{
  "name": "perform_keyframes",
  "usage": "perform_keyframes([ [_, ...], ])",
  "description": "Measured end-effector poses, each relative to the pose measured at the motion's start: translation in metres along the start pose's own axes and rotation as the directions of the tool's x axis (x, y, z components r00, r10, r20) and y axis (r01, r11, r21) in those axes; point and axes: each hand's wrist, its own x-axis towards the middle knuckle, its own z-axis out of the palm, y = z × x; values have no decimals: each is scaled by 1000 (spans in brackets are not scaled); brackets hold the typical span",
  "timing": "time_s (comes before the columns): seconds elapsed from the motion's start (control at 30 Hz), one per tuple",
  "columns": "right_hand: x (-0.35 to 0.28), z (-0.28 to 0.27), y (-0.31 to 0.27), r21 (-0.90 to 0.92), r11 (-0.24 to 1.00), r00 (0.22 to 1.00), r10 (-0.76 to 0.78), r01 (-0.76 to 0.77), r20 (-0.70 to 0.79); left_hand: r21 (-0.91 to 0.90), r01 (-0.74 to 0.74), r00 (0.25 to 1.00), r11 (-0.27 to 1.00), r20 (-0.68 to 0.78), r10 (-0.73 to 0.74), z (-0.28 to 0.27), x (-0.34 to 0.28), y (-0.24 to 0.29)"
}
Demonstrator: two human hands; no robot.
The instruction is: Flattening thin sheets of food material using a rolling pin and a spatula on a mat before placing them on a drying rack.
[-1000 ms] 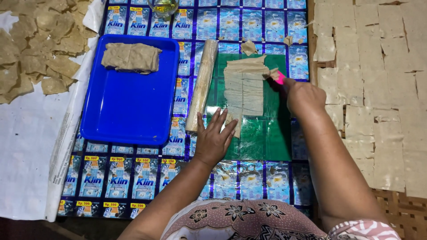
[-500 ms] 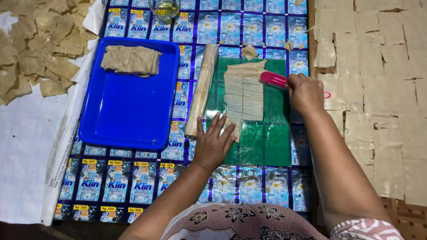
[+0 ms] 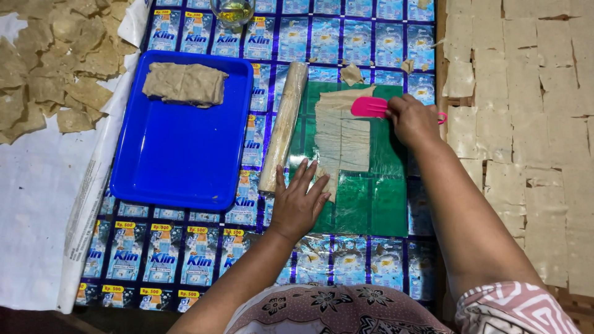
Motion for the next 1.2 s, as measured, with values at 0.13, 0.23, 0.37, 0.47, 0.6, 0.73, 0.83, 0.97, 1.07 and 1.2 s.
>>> perform_keyframes([
  [0.13,0,0,-4,-41,999,996,29,-33,-89,6,-7,1000,1000,-2,7,2,-2,-1],
  [0.23,-15,-11,-12,18,993,993,117,-116,-22,0,-1,1000,1000,-4,1,0,-2,0],
  [0.37,-40,-23,-22,115,947,952,304,-300,-22,-25,6,1000,1000,-14,-7,-5,1,2],
  [0.47,-51,-19,-19,54,919,920,390,-392,44,-59,5,1000,998,-12,-5,-8,4,5],
  [0.6,-50,-13,-18,-13,900,895,435,-436,103,-261,4,998,965,-63,-22,-16,24,11],
  [0.73,-45,-12,-26,-39,894,885,447,-446,131,-587,228,966,777,39,-254,9,64,5],
  [0.83,-49,-16,-46,-24,865,842,494,-501,215,-842,496,819,211,373,-437,72,88,-24],
  [0.97,-52,-11,-51,12,887,851,440,-462,286,-737,581,629,-346,676,-384,100,117,-35],
  [1.07,-62,-14,-59,95,863,843,452,-496,292,-670,592,573,-448,741,-351,107,120,-39],
  [1.2,-98,-22,-92,82,912,913,393,-402,112,-595,530,551,-604,784,-288,98,124,-39],
])
